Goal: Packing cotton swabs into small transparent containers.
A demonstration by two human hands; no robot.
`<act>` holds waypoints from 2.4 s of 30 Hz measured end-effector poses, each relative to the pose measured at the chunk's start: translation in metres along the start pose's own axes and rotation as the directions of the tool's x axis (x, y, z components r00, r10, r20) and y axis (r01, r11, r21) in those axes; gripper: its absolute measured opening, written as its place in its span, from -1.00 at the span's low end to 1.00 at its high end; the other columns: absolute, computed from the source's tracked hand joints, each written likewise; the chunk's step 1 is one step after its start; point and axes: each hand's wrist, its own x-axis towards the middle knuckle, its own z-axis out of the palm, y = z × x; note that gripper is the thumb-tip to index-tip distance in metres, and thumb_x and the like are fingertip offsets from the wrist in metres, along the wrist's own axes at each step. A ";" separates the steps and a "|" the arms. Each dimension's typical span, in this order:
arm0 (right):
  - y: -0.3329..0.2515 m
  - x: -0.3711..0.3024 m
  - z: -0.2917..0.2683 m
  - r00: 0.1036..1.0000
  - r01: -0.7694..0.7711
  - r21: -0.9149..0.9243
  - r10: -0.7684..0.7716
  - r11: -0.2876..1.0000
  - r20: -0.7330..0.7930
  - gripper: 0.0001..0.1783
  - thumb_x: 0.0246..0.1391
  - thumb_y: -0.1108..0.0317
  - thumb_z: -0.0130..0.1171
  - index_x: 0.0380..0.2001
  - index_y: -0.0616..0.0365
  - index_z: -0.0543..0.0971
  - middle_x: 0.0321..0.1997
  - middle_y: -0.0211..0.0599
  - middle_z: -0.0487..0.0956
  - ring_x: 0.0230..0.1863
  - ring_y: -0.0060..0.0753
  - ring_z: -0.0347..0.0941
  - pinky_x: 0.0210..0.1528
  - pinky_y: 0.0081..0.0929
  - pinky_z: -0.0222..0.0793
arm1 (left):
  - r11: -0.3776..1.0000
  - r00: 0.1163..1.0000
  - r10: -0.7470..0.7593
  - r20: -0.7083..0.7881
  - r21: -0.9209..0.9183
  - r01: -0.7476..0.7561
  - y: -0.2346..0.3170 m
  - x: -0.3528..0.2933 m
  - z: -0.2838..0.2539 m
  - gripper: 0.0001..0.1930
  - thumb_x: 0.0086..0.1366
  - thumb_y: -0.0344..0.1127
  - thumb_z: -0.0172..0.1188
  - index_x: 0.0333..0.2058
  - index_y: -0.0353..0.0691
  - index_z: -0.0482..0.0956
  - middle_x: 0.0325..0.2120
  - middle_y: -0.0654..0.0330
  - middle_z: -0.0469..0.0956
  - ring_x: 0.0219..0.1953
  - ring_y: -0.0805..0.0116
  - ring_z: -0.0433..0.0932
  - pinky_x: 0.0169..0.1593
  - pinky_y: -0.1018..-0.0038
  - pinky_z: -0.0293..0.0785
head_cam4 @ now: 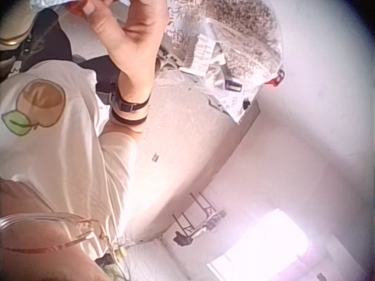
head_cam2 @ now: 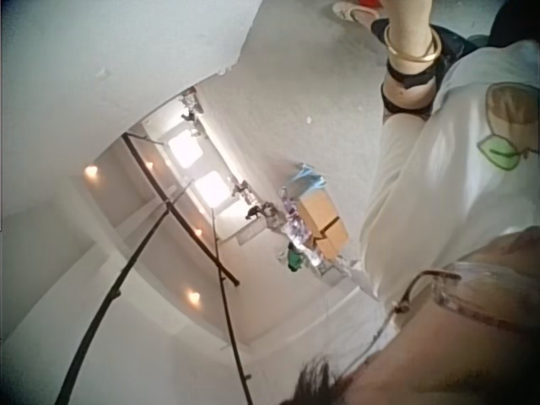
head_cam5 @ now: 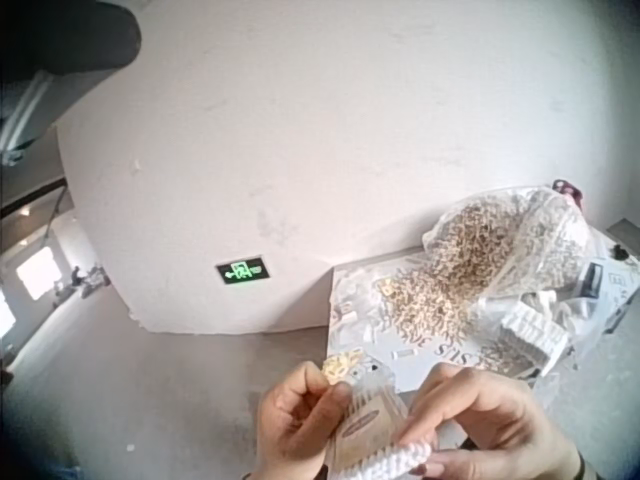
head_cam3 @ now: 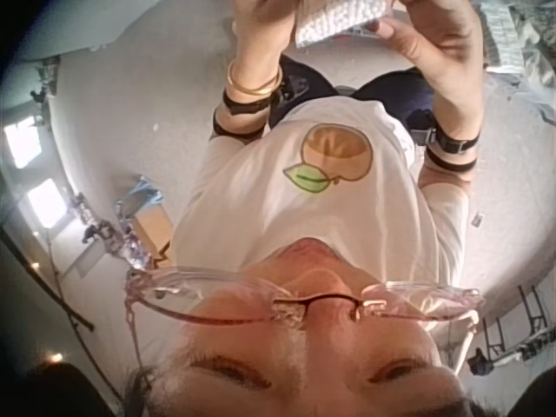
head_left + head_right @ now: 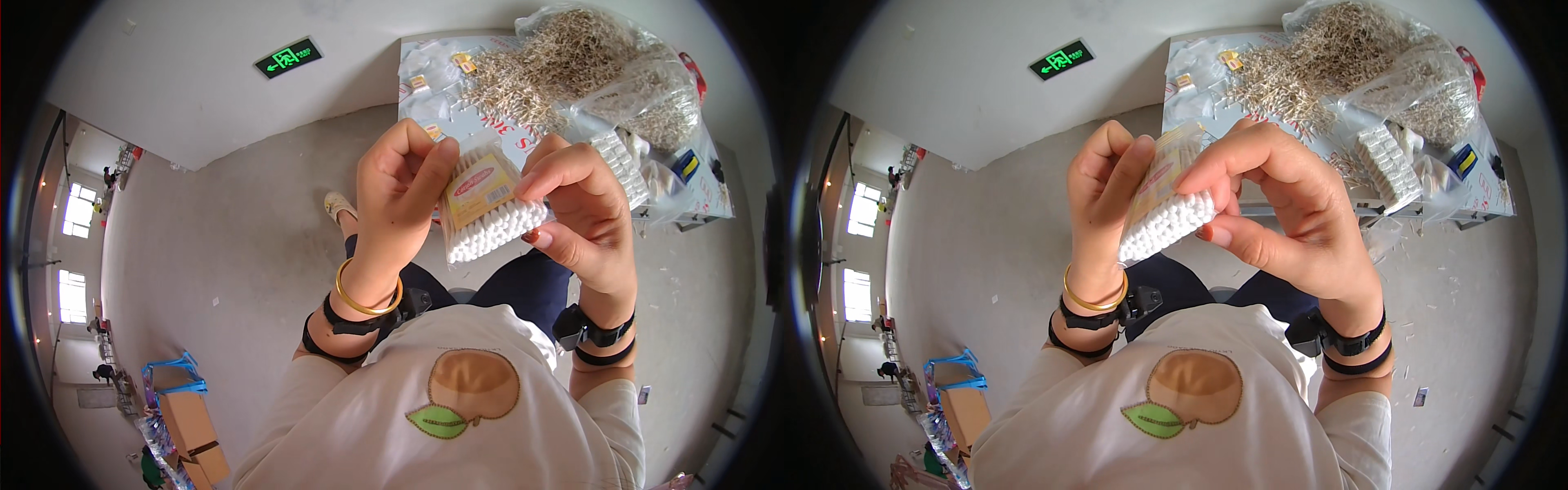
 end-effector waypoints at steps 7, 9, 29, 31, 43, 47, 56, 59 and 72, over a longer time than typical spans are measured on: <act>0.000 -0.001 -0.001 1.000 -0.005 -0.006 0.005 1.000 -0.003 -0.67 0.05 0.57 0.38 -0.07 0.26 0.64 -0.26 -0.44 0.50 -0.20 -0.56 0.40 -0.01 -0.50 0.33 | 1.000 1.000 0.001 0.001 -0.006 -0.001 -0.002 0.000 0.000 -0.75 0.49 -0.38 0.18 -0.43 -0.23 0.40 -0.59 0.42 0.49 -0.55 0.81 0.30 -0.52 0.71 0.17; 0.000 -0.001 -0.001 1.000 -0.010 -0.003 0.010 1.000 -0.004 -0.67 0.05 0.58 0.38 -0.08 0.26 0.64 -0.26 -0.44 0.50 -0.20 -0.56 0.40 -0.01 -0.50 0.33 | 1.000 1.000 -0.004 -0.002 0.003 0.004 -0.003 0.000 0.000 -0.75 0.49 -0.38 0.18 -0.43 -0.23 0.40 -0.59 0.42 0.49 -0.55 0.81 0.30 -0.52 0.71 0.17; 0.001 0.003 0.022 0.994 -0.110 -0.304 0.107 0.946 -0.029 -0.34 -0.05 0.51 0.38 0.16 0.23 0.37 0.09 -0.30 0.39 0.02 -0.44 0.36 0.07 -0.46 0.32 | 0.988 0.995 -0.073 -0.067 -0.144 0.063 -0.031 0.004 -0.004 -0.78 0.49 -0.38 0.18 -0.40 -0.24 0.45 -0.48 0.38 0.54 -0.44 0.76 0.39 -0.38 0.69 0.30; 0.000 0.004 0.023 0.994 -0.108 -0.309 0.100 0.945 -0.043 -0.32 -0.06 0.50 0.39 0.16 0.23 0.37 0.08 -0.30 0.39 0.02 -0.44 0.35 0.08 -0.44 0.31 | 0.988 0.996 -0.057 -0.070 -0.144 0.047 -0.030 0.004 -0.001 -0.78 0.49 -0.38 0.18 -0.40 -0.24 0.45 -0.48 0.38 0.54 -0.44 0.76 0.39 -0.38 0.69 0.30; -0.005 0.013 0.014 0.990 0.140 -0.599 -0.098 0.789 0.102 -0.56 -0.18 0.34 0.41 -0.14 0.17 0.61 0.09 -0.11 0.42 0.19 -0.16 0.34 0.34 -0.19 0.16 | 0.985 0.998 -0.062 0.003 -0.159 0.062 -0.025 0.000 0.003 -0.79 0.48 -0.38 0.19 -0.38 -0.23 0.43 -0.51 0.40 0.52 -0.46 0.78 0.37 -0.42 0.71 0.26; 0.000 0.013 0.013 0.992 0.096 -0.429 -0.052 0.898 0.114 -0.61 -0.14 0.38 0.38 -0.16 0.17 0.59 -0.04 -0.20 0.53 0.06 -0.22 0.46 0.29 -0.15 0.24 | 0.982 0.995 -0.079 0.056 -0.166 0.087 -0.027 -0.003 0.007 -0.77 0.47 -0.36 0.21 -0.39 -0.20 0.40 -0.51 0.42 0.49 -0.44 0.78 0.37 -0.42 0.71 0.26; -0.002 0.009 0.016 0.995 -0.074 -0.299 0.090 0.951 0.041 -0.66 -0.12 0.40 0.34 -0.21 0.16 0.54 -0.16 -0.29 0.58 -0.06 -0.31 0.49 0.20 -0.27 0.32 | 0.986 0.986 -0.128 0.108 -0.090 0.138 -0.032 -0.004 0.009 -0.74 0.43 -0.34 0.25 -0.43 -0.18 0.38 -0.52 0.45 0.45 -0.44 0.79 0.33 -0.43 0.69 0.22; 0.001 0.009 0.017 0.996 -0.080 -0.310 0.092 0.947 0.022 -0.66 -0.17 0.41 0.31 -0.23 0.15 0.54 -0.19 -0.31 0.58 -0.08 -0.33 0.49 0.30 -0.17 0.27 | 0.981 0.983 -0.152 0.099 -0.108 0.162 -0.034 -0.004 0.011 -0.73 0.43 -0.34 0.24 -0.44 -0.17 0.38 -0.52 0.45 0.44 -0.44 0.79 0.31 -0.43 0.69 0.21; 0.003 0.011 0.023 0.999 -0.032 -0.200 0.033 0.979 -0.001 -0.63 -0.28 0.51 0.10 -0.26 0.14 0.52 -0.23 -0.32 0.57 -0.10 -0.32 0.50 0.50 0.12 0.06 | 0.945 0.972 -0.220 0.086 -0.227 0.234 -0.031 -0.006 0.011 -0.76 0.43 -0.38 0.21 -0.46 -0.16 0.40 -0.54 0.48 0.38 -0.48 0.79 0.25 -0.45 0.68 0.11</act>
